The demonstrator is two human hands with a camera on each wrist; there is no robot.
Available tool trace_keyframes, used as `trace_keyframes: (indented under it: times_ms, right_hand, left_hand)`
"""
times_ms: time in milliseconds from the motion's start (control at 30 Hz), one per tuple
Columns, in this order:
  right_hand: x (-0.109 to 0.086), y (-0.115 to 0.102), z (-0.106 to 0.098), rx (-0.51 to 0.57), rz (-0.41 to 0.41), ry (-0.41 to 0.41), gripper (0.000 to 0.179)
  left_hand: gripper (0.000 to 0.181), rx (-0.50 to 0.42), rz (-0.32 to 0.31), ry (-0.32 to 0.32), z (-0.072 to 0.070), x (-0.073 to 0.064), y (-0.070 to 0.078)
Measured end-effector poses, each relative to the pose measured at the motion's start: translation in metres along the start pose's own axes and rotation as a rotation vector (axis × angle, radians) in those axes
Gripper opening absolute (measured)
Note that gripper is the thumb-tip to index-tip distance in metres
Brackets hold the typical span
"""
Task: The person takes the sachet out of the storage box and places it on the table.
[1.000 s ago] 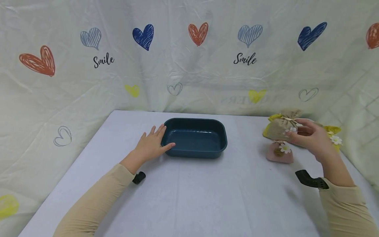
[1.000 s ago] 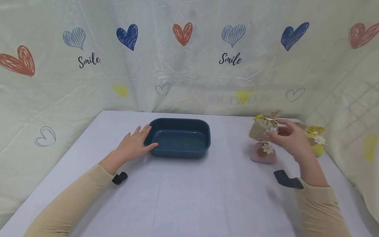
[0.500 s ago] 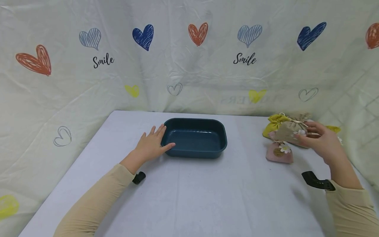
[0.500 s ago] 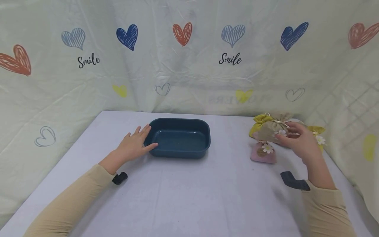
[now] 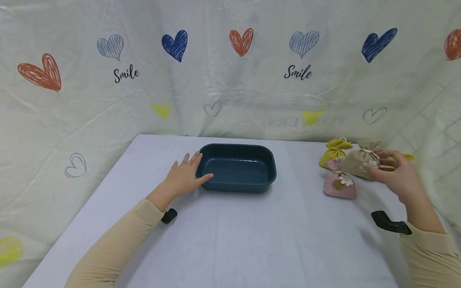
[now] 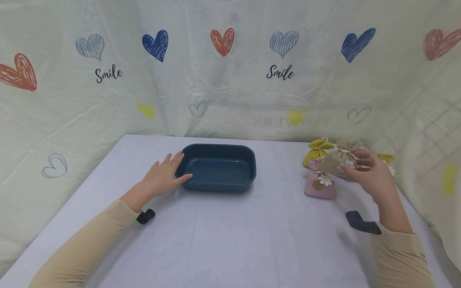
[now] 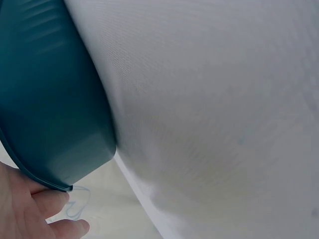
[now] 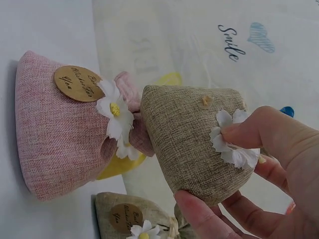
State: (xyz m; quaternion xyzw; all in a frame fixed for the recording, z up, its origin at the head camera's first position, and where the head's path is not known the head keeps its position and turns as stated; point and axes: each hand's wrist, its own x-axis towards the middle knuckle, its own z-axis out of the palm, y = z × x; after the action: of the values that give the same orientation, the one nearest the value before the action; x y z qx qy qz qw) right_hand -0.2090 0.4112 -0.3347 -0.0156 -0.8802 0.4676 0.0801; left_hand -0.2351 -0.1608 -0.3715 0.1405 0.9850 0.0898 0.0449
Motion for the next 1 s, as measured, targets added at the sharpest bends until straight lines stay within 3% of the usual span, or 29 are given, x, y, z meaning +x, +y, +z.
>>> trace_keyframes:
  times_ms: [167, 500, 833, 1000]
  right_hand:
    - [-0.003, 0.005, -0.005, 0.044, 0.009, 0.008, 0.042]
    - [-0.007, 0.026, -0.017, 0.027, -0.02, 0.008, 0.045]
    - [-0.012, 0.044, -0.03, -0.106, 0.004, -0.027, 0.028]
    - [-0.013, 0.048, -0.035, -0.12, 0.022, -0.037, 0.026]
  left_hand:
    - [0.097, -0.002, 0.001, 0.006, 0.0, 0.001, 0.0]
    - [0.097, -0.001, 0.003, -0.003, 0.0, 0.0, 0.0]
    - [0.098, 0.0, 0.004, 0.009, 0.002, 0.001, -0.002]
    - [0.097, -0.002, 0.002, 0.009, 0.001, 0.001, -0.001]
